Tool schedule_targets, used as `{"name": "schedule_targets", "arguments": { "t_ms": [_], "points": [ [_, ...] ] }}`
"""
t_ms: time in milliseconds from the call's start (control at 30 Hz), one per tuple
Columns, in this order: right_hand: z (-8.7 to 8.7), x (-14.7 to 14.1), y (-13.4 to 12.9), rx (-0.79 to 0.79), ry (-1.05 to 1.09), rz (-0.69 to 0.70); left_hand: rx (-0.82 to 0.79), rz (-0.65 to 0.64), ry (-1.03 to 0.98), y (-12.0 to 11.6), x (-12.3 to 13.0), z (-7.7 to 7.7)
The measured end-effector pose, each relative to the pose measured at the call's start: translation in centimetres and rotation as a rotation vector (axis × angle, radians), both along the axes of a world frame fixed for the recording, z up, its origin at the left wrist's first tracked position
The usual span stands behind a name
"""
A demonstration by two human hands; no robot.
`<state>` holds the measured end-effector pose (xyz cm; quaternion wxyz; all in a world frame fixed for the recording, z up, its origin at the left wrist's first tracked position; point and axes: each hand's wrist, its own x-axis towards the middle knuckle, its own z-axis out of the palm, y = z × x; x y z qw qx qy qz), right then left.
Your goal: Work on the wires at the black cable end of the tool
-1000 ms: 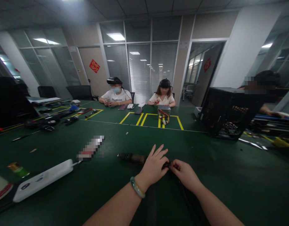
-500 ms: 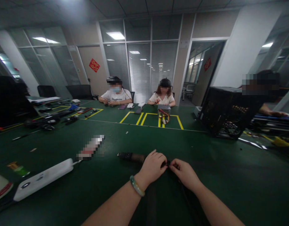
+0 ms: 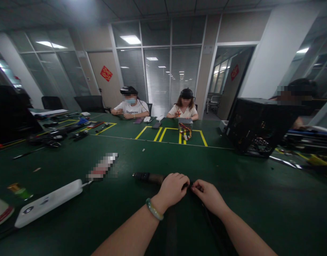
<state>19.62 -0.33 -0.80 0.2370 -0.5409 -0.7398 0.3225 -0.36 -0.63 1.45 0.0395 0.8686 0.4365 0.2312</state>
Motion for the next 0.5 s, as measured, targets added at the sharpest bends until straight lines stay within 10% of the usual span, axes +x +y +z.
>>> {"name": "schedule_targets", "arguments": {
  "t_ms": [500],
  "points": [
    [0.26, -0.25, -0.16, 0.013, -0.001, -0.015, -0.002, 0.019, 0.020, -0.07, 0.04, -0.01]
  ]
}}
